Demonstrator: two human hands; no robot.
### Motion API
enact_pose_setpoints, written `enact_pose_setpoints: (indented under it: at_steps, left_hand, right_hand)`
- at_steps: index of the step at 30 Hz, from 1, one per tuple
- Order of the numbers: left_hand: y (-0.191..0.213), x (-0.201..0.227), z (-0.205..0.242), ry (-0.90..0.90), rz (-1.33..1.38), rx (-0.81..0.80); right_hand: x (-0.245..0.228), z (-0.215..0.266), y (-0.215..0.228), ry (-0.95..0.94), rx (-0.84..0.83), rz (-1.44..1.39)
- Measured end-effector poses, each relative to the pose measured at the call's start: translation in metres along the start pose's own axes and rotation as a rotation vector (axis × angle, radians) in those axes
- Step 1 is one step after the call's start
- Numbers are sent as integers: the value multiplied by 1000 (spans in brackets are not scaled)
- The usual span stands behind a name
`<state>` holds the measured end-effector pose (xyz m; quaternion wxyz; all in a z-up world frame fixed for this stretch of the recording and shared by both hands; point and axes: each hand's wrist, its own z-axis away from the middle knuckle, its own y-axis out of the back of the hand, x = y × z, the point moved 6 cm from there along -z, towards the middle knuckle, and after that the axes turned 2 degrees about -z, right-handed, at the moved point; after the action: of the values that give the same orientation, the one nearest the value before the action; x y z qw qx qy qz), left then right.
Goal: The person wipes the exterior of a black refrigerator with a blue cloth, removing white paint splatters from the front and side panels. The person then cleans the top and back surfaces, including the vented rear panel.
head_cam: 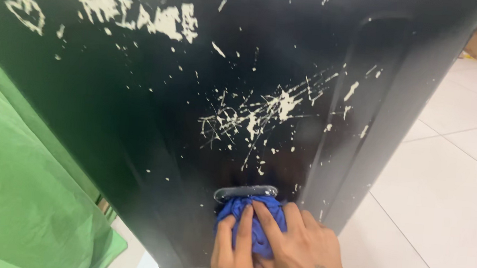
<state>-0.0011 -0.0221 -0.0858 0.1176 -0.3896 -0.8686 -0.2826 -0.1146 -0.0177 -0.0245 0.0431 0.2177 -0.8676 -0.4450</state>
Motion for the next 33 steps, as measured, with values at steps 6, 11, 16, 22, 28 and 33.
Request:
enact_pose_setpoints:
  at_steps: [6, 11, 16, 22, 28, 33]
  left_hand:
    - [18, -16, -4, 2, -152, -8]
    - [4, -9, -11, -27, -62, -85]
    - [5, 1, -12, -14, -162, -92]
    - [16, -10, -17, -37, -119, -101]
    - [8, 6, -18, -12, -98, -140]
    - [23, 5, -26, 21, -111, -136]
  right_hand:
    - [-13, 0, -31, 10, -28, 38]
    - [5, 10, -27, 10, -73, -23]
    - [14, 6, -28, -112, -181, -79]
    - [-4, 4, -26, 48, 105, -115]
    - [11, 6, -10, -38, 36, -110]
    - [0, 4, -15, 48, 85, -164]
